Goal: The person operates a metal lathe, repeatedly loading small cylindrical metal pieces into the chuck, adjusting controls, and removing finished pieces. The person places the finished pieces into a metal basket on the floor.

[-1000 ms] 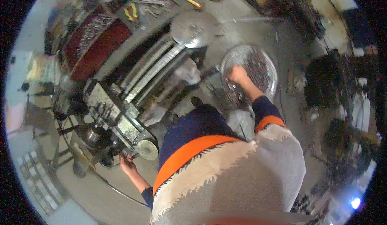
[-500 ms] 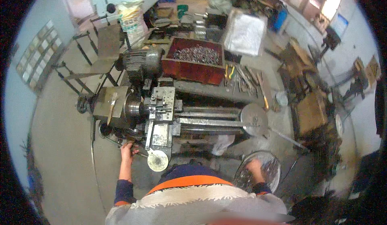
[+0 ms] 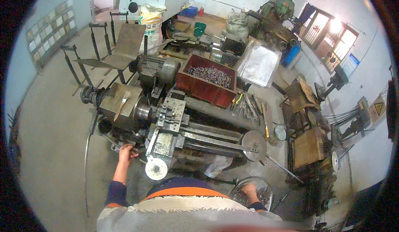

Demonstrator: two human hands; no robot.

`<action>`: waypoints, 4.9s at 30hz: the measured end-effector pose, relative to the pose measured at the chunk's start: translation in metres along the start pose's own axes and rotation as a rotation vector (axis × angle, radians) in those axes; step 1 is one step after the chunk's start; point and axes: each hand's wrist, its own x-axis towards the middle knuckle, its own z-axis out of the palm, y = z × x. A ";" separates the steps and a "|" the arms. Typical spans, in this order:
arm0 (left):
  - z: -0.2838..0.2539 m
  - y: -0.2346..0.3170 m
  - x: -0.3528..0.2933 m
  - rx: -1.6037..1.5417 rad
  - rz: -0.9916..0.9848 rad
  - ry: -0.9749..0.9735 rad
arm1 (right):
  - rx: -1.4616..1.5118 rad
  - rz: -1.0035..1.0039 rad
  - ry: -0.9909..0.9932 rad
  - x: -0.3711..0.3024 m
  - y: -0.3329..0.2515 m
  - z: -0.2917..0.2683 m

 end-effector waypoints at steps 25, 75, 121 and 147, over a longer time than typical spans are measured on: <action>0.148 0.048 -0.088 0.517 0.177 -0.571 | 0.973 -0.856 0.822 -0.042 -0.223 -0.254; -0.216 0.106 -0.135 1.253 0.183 0.613 | -0.053 -0.817 0.698 0.048 -0.436 -0.473; -0.214 -0.065 0.150 1.026 0.246 0.176 | 0.417 -0.632 0.993 -0.051 -0.296 -0.402; 0.000 0.250 0.034 0.210 0.727 0.126 | 1.075 -1.867 -0.165 -0.152 -0.421 -0.394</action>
